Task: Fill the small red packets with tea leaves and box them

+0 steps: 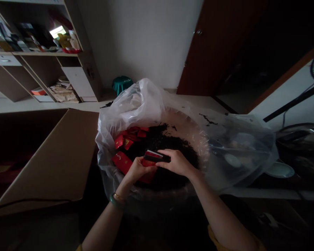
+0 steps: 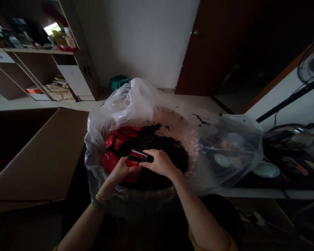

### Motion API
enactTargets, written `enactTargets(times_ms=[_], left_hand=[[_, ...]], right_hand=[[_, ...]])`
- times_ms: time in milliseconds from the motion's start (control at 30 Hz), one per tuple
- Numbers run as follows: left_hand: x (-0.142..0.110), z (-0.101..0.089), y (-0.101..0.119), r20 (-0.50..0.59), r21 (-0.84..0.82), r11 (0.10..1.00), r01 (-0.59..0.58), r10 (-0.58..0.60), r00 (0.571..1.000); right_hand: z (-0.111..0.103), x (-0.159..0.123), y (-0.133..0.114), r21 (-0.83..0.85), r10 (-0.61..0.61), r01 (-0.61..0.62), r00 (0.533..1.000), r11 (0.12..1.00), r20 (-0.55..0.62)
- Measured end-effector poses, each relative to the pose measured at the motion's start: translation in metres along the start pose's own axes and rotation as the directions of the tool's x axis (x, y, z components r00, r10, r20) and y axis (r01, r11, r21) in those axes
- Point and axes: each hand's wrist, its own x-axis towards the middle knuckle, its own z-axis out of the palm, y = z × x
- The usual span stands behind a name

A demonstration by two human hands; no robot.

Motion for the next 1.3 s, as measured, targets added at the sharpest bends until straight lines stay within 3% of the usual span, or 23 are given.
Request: enactTargets(times_ms=[1300], left_hand=[[0.0007,-0.0037,-0.0053,-0.019,-0.012,1.0,0.027,-0.028,0.999]], right_hand=[[0.0062,-0.0026,0.0013,-0.038,-0.013,0.012,0.999,0.999,-0.043]])
